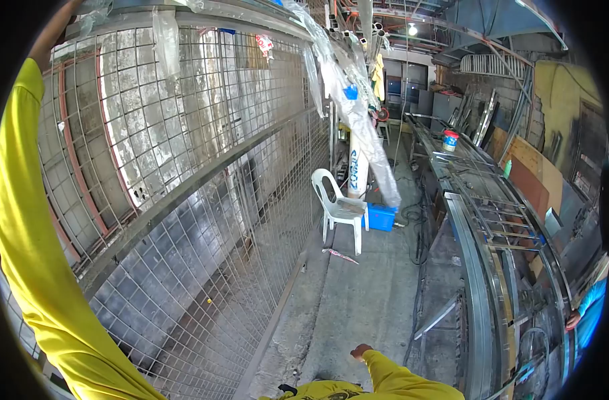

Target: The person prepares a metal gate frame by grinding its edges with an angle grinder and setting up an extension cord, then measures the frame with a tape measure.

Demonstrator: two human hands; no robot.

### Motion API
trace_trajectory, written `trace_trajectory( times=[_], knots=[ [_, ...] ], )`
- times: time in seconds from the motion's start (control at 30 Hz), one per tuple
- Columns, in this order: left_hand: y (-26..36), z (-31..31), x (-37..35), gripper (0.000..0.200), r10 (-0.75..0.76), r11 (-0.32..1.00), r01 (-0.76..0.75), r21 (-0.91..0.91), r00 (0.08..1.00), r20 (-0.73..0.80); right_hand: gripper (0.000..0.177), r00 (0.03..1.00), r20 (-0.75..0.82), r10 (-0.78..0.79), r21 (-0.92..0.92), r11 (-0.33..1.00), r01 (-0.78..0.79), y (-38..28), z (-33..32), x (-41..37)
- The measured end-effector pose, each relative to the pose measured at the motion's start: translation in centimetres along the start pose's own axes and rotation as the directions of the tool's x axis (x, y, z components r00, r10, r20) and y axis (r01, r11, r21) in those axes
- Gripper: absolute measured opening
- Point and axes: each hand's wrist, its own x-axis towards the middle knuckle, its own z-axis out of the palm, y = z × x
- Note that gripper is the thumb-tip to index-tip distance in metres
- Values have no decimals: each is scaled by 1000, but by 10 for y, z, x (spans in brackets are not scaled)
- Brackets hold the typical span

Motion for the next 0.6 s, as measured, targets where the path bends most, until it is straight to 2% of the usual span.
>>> trace_trajectory(
  times=[0.13,0.23,0.27,0.37,0.43,0.53,0.6],
  knots=[
    [-35,4,29,29,125,991,-123,58,992,-32,58,997,72,-27,-59,998,31,4,10,-9],
    [7,8,-17,26,43,996,-45,-70,998,-43,53,987,153,44,-35,999,-39,-1,0,-45],
    [7,6,-16,24,10,992,-9,-122,1000,4,53,987,153,50,-32,998,-45,3,0,-46],
    [9,9,-18,22,-4,995,-3,-95,997,-73,53,987,146,66,-39,997,-61,17,12,-43],
    [16,19,-31,25,25,1000,-24,8,992,-127,54,988,133,77,-69,995,-68,27,20,-33],
    [38,32,-71,32,78,984,-41,172,973,-216,55,995,56,-83,-133,987,90,64,59,16],
    [45,26,-87,39,35,985,2,173,978,-208,55,986,151,64,-69,996,-54,41,16,-21]
  ],
)
